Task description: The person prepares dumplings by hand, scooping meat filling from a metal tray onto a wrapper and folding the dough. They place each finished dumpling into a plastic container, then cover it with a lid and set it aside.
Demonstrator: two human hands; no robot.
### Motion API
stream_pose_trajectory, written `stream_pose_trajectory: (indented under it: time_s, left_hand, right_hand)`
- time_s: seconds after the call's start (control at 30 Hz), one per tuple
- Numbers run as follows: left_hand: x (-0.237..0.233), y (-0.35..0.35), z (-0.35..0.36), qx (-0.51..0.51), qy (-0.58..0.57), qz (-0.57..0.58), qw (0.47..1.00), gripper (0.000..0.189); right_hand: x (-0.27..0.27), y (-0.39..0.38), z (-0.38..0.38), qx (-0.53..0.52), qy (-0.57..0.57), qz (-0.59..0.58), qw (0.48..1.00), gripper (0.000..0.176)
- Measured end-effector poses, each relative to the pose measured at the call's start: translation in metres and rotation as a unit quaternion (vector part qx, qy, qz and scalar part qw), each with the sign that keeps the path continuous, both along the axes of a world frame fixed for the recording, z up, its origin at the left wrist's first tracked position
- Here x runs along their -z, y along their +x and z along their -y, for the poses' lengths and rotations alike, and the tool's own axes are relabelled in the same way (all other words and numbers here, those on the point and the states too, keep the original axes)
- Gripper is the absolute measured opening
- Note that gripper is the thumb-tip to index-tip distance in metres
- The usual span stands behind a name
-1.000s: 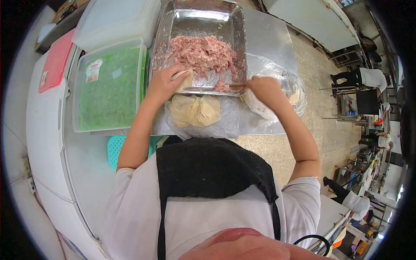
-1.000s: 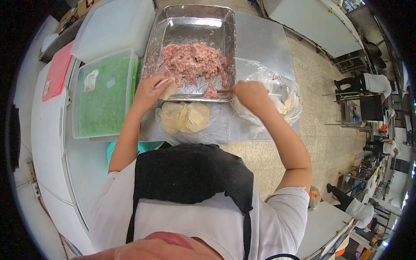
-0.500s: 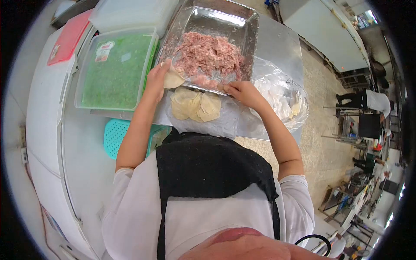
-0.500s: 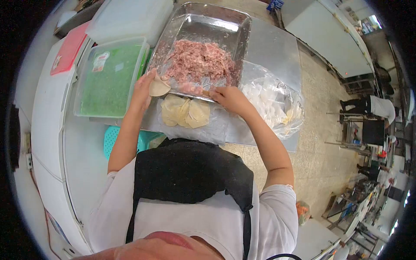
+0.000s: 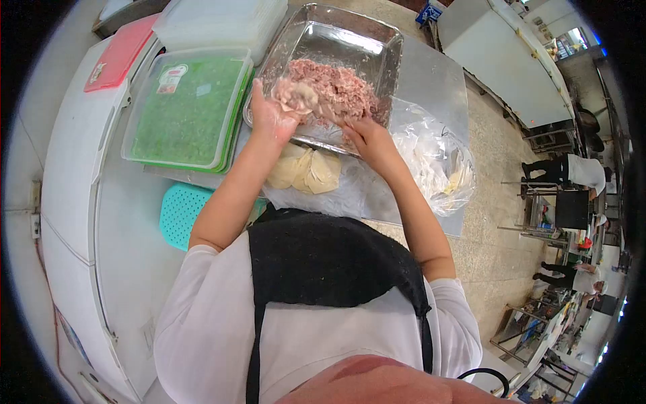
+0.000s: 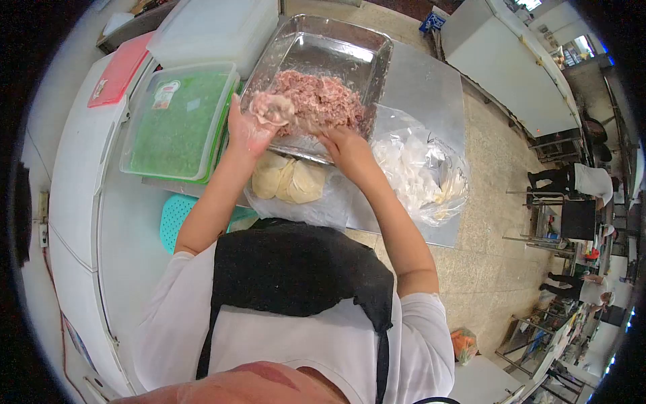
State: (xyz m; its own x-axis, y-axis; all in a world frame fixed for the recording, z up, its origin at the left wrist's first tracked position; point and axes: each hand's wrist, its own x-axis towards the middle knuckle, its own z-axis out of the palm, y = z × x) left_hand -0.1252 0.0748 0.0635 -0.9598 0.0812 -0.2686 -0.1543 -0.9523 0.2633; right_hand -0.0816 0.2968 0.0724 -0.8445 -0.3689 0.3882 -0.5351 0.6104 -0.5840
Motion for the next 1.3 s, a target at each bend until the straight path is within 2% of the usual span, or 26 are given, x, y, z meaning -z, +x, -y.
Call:
stream_pose_trajectory:
  time_s: [0.07, 0.1, 0.13, 0.17, 0.2, 0.3, 0.43, 0.5, 0.57, 0.63, 0.7, 0.73, 0.83, 0.87, 0.93, 0.97, 1.0, 1.03, 1.07, 1.1, 1.13, 1.17, 1.2, 1.23, 1.27, 1.3]
  left_hand:
    - [0.008, -0.004, 0.005, -0.013, -0.014, 0.003, 1.0, 0.071]
    - [0.009, -0.005, 0.007, -0.028, -0.026, 0.009, 0.999, 0.071]
    - [0.004, -0.005, 0.006, -0.035, -0.04, 0.035, 0.998, 0.07]
    - [0.004, -0.007, 0.007, -0.037, -0.037, 0.034, 0.998, 0.07]
    - [0.005, -0.009, 0.007, -0.035, -0.047, 0.04, 0.997, 0.07]
    - [0.016, -0.016, 0.008, -0.037, -0.054, 0.041, 0.997, 0.068]
    - [0.02, -0.017, -0.005, -0.025, -0.059, 0.046, 0.997, 0.066]
    - [0.023, -0.015, -0.011, -0.007, -0.072, 0.062, 0.995, 0.065]
    - [0.024, -0.015, -0.016, 0.008, -0.084, 0.079, 0.993, 0.065]
    - [-0.004, -0.006, -0.025, 0.037, -0.004, 0.02, 0.999, 0.064]
    - [-0.011, -0.004, -0.022, 0.028, -0.026, 0.051, 0.998, 0.065]
    - [-0.012, -0.003, -0.019, 0.019, -0.048, 0.082, 0.995, 0.066]
    - [-0.001, -0.011, -0.013, 0.013, -0.094, 0.066, 0.993, 0.064]
    - [0.003, -0.011, -0.015, 0.011, -0.095, 0.067, 0.993, 0.064]
    - [-0.02, -0.006, -0.021, -0.011, 0.002, 0.038, 0.999, 0.06]
    - [-0.023, -0.003, -0.019, -0.018, 0.003, 0.035, 0.999, 0.06]
    - [-0.026, 0.003, -0.014, -0.007, 0.006, 0.01, 1.0, 0.054]
    - [-0.028, 0.009, -0.011, 0.006, 0.007, -0.015, 1.0, 0.049]
    - [-0.031, 0.015, -0.011, 0.0, 0.005, -0.017, 1.0, 0.049]
    - [-0.033, 0.021, -0.013, 0.036, -0.131, -0.093, 0.986, 0.05]
    - [-0.037, 0.026, -0.014, 0.071, -0.265, -0.166, 0.947, 0.055]
    - [-0.043, 0.03, -0.014, 0.066, -0.267, -0.167, 0.947, 0.055]
    - [-0.051, 0.035, -0.012, 0.078, -0.424, -0.214, 0.877, 0.06]
    - [-0.056, 0.039, -0.012, 0.086, -0.568, -0.253, 0.779, 0.065]
    - [-0.056, 0.039, -0.014, 0.079, -0.57, -0.25, 0.779, 0.065]
    - [-0.055, 0.036, -0.016, 0.016, -0.647, -0.342, 0.681, 0.065]
  right_hand:
    - [-0.001, 0.019, -0.009, 0.021, 0.086, 0.049, 0.995, 0.027]
    - [0.003, 0.027, -0.005, 0.021, 0.087, 0.047, 0.995, 0.027]
    - [0.013, 0.035, 0.001, 0.06, -0.044, 0.146, 0.987, 0.027]
    - [0.026, 0.038, 0.005, 0.097, -0.172, 0.24, 0.951, 0.026]
    - [0.049, 0.036, 0.003, 0.109, -0.136, 0.185, 0.967, 0.026]
    - [0.044, 0.042, 0.008, 0.133, -0.135, 0.136, 0.973, 0.026]
    - [0.029, 0.034, 0.0, 0.13, -0.13, 0.198, 0.963, 0.025]
    - [0.013, 0.024, -0.004, 0.08, -0.02, 0.132, 0.988, 0.024]
    - [0.006, 0.015, -0.004, 0.059, 0.023, 0.094, 0.994, 0.023]
    - [-0.003, 0.009, -0.006, 0.039, 0.062, 0.059, 0.995, 0.023]
    - [-0.028, 0.001, -0.014, 0.008, 0.144, 0.025, 0.989, 0.02]
    - [-0.059, 0.006, -0.011, 0.063, 0.282, 0.061, 0.955, 0.019]
    - [-0.086, 0.018, 0.007, 0.063, 0.212, -0.001, 0.975, 0.019]
    - [-0.064, 0.01, 0.002, 0.005, 0.178, -0.035, 0.983, 0.018]
    - [-0.056, -0.002, -0.007, -0.013, 0.189, -0.025, 0.982, 0.019]
    - [-0.057, -0.007, -0.014, -0.034, 0.201, -0.018, 0.979, 0.02]
    - [-0.068, -0.01, -0.021, -0.072, 0.149, -0.038, 0.986, 0.023]
    - [-0.078, -0.008, -0.025, -0.079, 0.148, -0.042, 0.985, 0.023]
    - [-0.086, -0.004, -0.03, -0.042, 0.081, 0.062, 0.994, 0.024]
    - [-0.091, -0.003, -0.035, -0.004, 0.014, 0.166, 0.986, 0.026]
    - [-0.083, -0.007, -0.044, -0.022, 0.016, 0.173, 0.985, 0.031]
    - [-0.084, -0.006, -0.048, -0.026, 0.015, 0.17, 0.985, 0.031]
    - [-0.09, -0.002, -0.049, -0.053, 0.015, 0.201, 0.978, 0.029]
    - [-0.096, 0.003, -0.05, -0.08, 0.016, 0.23, 0.97, 0.026]
    - [-0.1, 0.005, -0.053, -0.087, 0.017, 0.229, 0.969, 0.026]
    - [-0.103, 0.008, -0.056, -0.104, 0.052, 0.216, 0.969, 0.028]
